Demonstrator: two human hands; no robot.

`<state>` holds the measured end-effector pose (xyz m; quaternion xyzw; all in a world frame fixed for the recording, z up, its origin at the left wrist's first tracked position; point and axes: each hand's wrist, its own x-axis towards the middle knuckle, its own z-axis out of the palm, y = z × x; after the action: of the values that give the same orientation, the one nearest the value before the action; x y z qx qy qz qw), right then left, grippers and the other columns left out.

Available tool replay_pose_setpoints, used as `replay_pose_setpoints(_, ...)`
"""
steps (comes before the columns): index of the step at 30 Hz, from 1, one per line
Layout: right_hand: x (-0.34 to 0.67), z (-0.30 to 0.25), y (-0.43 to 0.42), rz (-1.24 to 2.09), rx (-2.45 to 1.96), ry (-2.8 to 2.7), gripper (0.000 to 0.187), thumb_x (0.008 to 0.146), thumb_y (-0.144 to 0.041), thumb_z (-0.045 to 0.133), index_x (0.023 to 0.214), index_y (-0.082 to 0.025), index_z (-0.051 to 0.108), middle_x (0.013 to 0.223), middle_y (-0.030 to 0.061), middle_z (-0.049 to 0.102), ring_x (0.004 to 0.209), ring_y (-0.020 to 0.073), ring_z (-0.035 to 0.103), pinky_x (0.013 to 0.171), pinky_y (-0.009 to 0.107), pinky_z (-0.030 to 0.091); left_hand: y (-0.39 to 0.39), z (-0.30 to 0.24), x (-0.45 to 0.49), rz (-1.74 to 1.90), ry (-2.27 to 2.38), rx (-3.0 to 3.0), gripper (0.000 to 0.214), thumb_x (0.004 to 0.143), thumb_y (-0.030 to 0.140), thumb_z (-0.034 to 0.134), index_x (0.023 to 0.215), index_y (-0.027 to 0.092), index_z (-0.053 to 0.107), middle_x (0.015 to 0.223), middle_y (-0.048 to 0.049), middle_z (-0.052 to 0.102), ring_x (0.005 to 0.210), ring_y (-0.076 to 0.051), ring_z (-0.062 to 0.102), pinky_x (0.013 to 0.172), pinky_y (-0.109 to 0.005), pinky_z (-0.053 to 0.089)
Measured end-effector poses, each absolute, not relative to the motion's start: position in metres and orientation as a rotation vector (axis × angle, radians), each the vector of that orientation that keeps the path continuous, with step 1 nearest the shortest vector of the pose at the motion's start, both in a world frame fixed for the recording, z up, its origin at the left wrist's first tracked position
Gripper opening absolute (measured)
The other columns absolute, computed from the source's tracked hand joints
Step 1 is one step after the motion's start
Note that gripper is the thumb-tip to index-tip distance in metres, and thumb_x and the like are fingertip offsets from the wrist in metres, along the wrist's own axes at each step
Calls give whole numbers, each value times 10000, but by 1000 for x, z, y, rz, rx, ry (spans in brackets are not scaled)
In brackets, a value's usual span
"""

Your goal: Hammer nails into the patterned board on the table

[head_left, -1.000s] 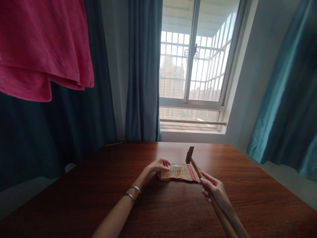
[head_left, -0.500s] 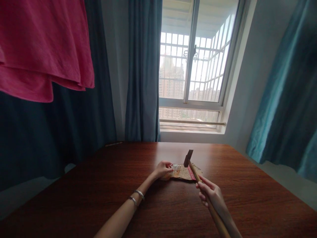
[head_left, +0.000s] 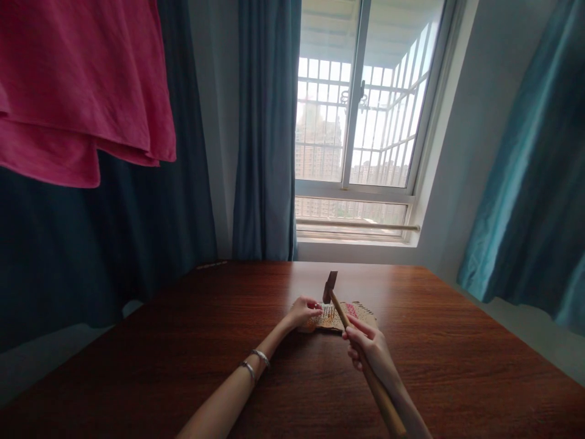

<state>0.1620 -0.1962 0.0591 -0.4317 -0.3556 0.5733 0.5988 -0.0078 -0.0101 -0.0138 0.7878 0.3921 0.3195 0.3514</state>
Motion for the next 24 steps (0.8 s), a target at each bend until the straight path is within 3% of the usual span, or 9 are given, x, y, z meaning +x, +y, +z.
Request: replay_pose_setpoints(24,151,70,-185,1321,-1059,-923,672,630,-324,707,1225,-76,517,635,3,610,353,71,465,267,174,321,-8,-18,-7,864,962,2038,268,667,343,651,735,93,720,690,-46,686,664,-154,585,578,-210,390)
